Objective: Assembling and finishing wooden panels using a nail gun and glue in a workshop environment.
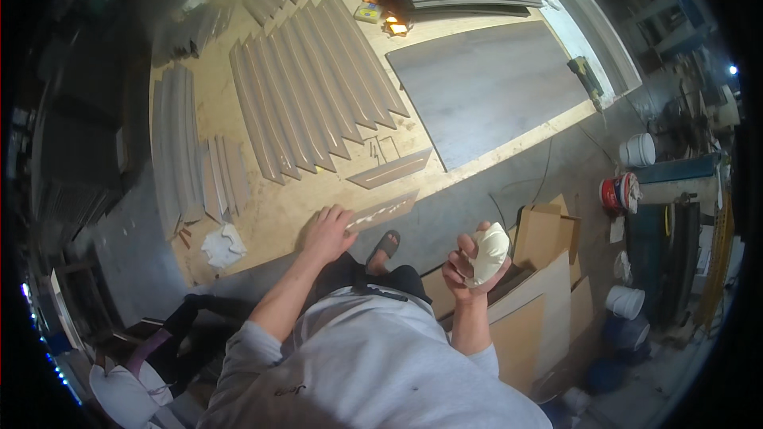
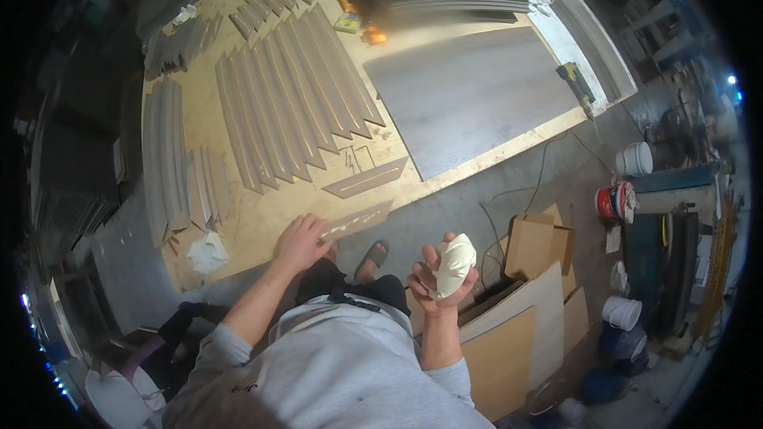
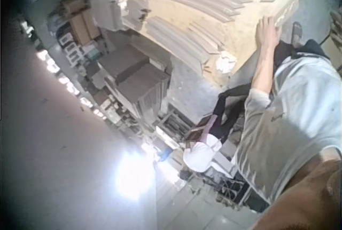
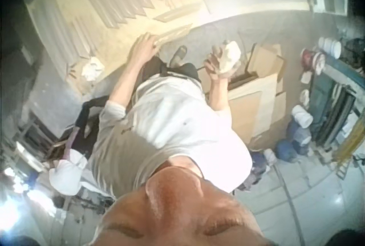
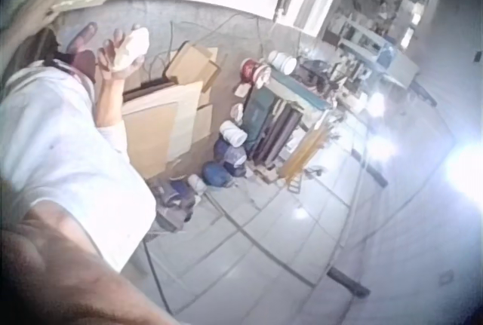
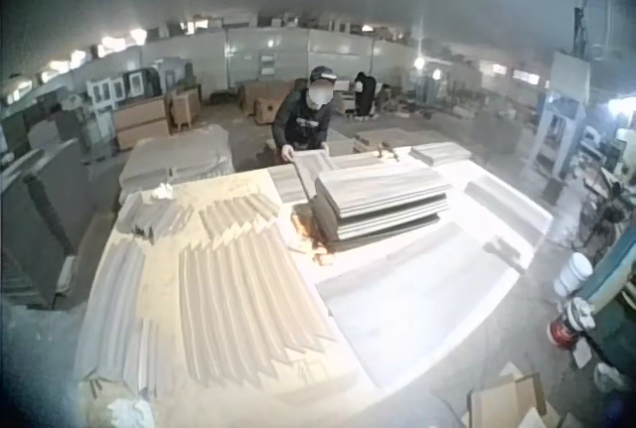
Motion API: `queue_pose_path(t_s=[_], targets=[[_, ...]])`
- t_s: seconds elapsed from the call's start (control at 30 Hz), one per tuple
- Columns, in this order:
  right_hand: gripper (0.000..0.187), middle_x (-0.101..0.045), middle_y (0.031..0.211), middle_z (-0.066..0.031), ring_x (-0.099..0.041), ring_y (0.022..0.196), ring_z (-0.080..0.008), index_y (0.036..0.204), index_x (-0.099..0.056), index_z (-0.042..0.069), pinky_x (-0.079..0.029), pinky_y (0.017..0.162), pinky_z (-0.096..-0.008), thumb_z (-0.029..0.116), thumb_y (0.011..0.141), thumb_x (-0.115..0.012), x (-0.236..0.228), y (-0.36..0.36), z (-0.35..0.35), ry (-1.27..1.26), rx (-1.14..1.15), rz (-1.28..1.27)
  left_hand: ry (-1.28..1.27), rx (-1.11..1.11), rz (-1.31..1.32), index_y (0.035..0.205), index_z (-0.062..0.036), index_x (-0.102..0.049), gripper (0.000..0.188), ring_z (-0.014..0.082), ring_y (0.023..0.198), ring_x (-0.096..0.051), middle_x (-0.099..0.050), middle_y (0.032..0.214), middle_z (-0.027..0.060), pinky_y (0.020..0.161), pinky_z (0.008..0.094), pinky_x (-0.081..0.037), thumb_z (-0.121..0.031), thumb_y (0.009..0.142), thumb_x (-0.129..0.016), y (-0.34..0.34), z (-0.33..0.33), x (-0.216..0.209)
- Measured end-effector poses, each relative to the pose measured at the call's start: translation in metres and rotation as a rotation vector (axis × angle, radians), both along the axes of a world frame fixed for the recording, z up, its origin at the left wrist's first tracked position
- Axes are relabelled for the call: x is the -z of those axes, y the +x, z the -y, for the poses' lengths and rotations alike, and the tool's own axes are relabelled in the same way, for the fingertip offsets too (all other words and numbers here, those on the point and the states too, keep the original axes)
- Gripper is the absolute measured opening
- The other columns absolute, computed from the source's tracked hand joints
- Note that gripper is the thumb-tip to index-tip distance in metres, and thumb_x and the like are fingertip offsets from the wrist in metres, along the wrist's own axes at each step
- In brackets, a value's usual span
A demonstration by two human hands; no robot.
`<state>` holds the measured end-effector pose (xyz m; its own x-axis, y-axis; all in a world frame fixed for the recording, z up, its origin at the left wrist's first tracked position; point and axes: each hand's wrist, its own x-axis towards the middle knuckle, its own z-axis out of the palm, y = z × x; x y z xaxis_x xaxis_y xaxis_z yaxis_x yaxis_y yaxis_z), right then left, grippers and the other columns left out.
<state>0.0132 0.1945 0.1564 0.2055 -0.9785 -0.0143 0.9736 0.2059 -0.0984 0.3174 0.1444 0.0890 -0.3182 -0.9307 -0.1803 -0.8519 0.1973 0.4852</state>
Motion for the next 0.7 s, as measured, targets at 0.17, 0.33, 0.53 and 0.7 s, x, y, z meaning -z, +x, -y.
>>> queue_pose_path(t_s=[0.17,0.33,0.53,0.7], targets=[[0.069,-0.049,0.096,-0.0051,-0.047,0.065,-0.0156,0.143,-0.045,0.023,-0.042,0.054,-0.0294,0.052,0.085,-0.07,-0.005,-0.009,-0.017,-0.028,0.058,0.013,-0.071,0.037,0.006,0.124,-0.0094,-0.058,0.051,0.0295,0.116,-0.052,-0.056,0.12,0.0094,0.098,0.042,-0.044,-0.026,0.08,-0.076,-0.044,0.033,0.007],[0.071,-0.049,0.097,-0.005,-0.046,0.066,-0.0157,0.145,-0.044,0.024,-0.043,0.056,-0.0304,0.053,0.086,-0.07,0.0,-0.017,-0.03,-0.055,0.133,0.001,-0.162,-0.047,-0.027,0.126,-0.012,-0.061,0.05,0.0267,0.121,-0.05,-0.056,0.125,0.0065,0.101,0.0431,-0.041,-0.028,0.082,-0.076,-0.042,0.04,0.002],[0.07,-0.049,0.097,-0.0039,-0.043,0.064,-0.015,0.145,-0.045,0.025,-0.042,0.055,-0.0305,0.053,0.086,-0.069,0.003,0.001,-0.005,-0.017,0.187,0.011,-0.149,-0.25,-0.082,0.116,-0.0104,-0.068,0.037,0.0299,0.117,-0.055,-0.061,0.121,0.0093,0.1,0.0432,-0.043,-0.026,0.084,-0.074,0.039,0.069,-0.005],[0.07,-0.048,0.096,-0.0032,-0.044,0.064,-0.0141,0.143,-0.045,0.027,-0.043,0.053,-0.0308,0.053,0.083,-0.071,-0.003,0.054,0.059,0.045,0.089,0.021,-0.334,-0.456,-0.03,0.11,-0.0093,-0.07,0.03,0.0298,0.116,-0.056,-0.063,0.116,0.0103,0.1,0.0423,-0.044,-0.022,0.084,-0.073,0.155,0.117,0.003]])
